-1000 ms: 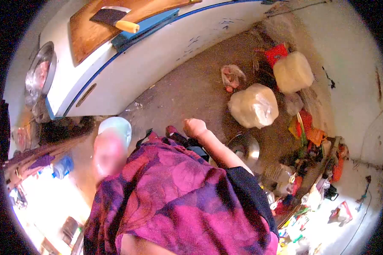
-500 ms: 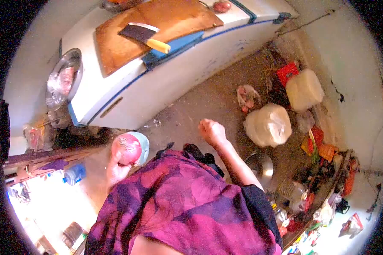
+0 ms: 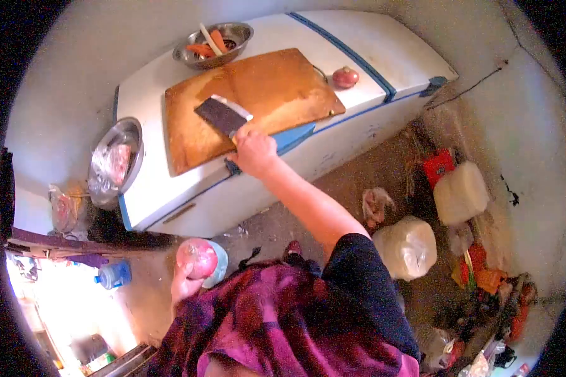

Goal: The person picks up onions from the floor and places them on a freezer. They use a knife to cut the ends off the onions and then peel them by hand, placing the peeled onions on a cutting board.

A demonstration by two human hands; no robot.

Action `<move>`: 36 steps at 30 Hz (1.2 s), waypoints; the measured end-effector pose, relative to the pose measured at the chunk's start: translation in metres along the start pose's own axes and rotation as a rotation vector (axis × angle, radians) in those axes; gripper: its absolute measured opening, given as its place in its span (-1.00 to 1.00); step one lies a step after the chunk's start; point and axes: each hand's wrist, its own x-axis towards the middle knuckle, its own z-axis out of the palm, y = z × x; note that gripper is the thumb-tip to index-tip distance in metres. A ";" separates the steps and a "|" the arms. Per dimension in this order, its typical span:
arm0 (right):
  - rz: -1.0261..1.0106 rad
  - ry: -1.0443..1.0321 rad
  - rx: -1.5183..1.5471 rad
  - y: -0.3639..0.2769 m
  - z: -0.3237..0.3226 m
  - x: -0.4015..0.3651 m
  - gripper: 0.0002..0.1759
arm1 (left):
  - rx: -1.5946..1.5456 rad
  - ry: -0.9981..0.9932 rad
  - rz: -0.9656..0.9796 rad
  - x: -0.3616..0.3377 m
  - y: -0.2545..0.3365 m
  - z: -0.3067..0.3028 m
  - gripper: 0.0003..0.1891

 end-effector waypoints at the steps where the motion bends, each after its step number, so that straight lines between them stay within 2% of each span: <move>1: -0.010 -0.036 0.020 0.006 0.007 0.010 -0.42 | -0.002 0.021 0.036 0.006 -0.004 0.010 -0.32; 3: -0.053 -0.116 0.068 0.007 0.017 0.031 -0.50 | -0.020 0.071 0.064 0.018 -0.010 0.017 -0.34; 6: -0.067 -0.182 0.078 0.012 0.024 0.050 -0.67 | -0.040 0.044 0.102 0.034 -0.018 0.030 -0.33; 7: -0.087 -0.193 0.116 0.013 0.013 0.050 -0.66 | -0.053 0.037 0.086 0.038 -0.019 0.033 -0.33; 10: -0.088 -0.040 0.305 0.024 0.001 0.042 -0.58 | -0.099 -0.012 0.023 0.050 -0.018 0.044 -0.31; 11: -0.086 0.031 0.454 0.030 -0.002 0.037 -0.47 | -0.114 -0.039 -0.001 0.054 -0.012 0.053 -0.31; 14: -0.120 0.303 0.693 0.047 -0.018 0.008 -0.34 | -0.085 -0.189 -0.087 0.076 0.004 0.061 -0.33; 15: -0.133 0.314 0.848 0.057 -0.027 -0.008 -0.31 | -0.043 -0.205 -0.126 0.087 0.009 0.060 -0.34; 16: -0.052 0.267 0.995 0.062 -0.045 -0.031 -0.28 | -0.017 -0.208 -0.170 0.095 0.012 0.065 -0.35; 18: -0.031 0.474 0.985 0.068 -0.067 -0.064 -0.30 | 0.040 -0.277 -0.138 0.113 0.021 0.082 -0.35; 19: 0.083 0.528 0.989 0.072 -0.074 -0.078 -0.33 | 0.052 -0.255 -0.174 0.124 0.019 0.084 -0.33; 20: 0.131 0.616 0.998 0.079 -0.076 -0.089 -0.46 | 0.075 -0.253 -0.193 0.137 0.017 0.089 -0.32; 22: 0.517 0.644 1.133 0.091 -0.087 -0.117 -0.74 | 0.111 -0.336 -0.226 0.156 0.013 0.109 -0.31; 24: 0.653 0.667 1.009 0.111 -0.078 -0.148 -0.99 | 0.147 -0.414 -0.286 0.165 0.005 0.133 -0.30; 25: 0.687 0.654 1.002 0.118 -0.075 -0.166 -0.91 | 0.167 -0.448 -0.324 0.170 0.000 0.146 -0.30; 27: 0.755 0.623 1.099 0.139 -0.058 -0.210 -0.99 | 0.187 -0.483 -0.421 0.177 -0.021 0.163 -0.28; 28: 0.817 0.603 1.128 0.144 -0.054 -0.233 -0.95 | 0.205 -0.482 -0.473 0.178 -0.032 0.172 -0.28; 30: 0.900 0.700 0.998 0.168 -0.019 -0.281 -0.84 | 0.245 -0.474 -0.553 0.183 -0.054 0.193 -0.27; 31: 1.021 0.651 0.947 0.178 -0.013 -0.301 -0.77 | 0.271 -0.491 -0.580 0.186 -0.066 0.205 -0.26; 34: 1.152 0.715 0.908 0.203 0.006 -0.349 -0.72 | 0.330 -0.539 -0.670 0.194 -0.104 0.240 -0.28; 36: 1.079 0.664 0.537 0.219 0.009 -0.368 -0.70 | 0.402 -0.561 -0.654 0.202 -0.135 0.268 -0.31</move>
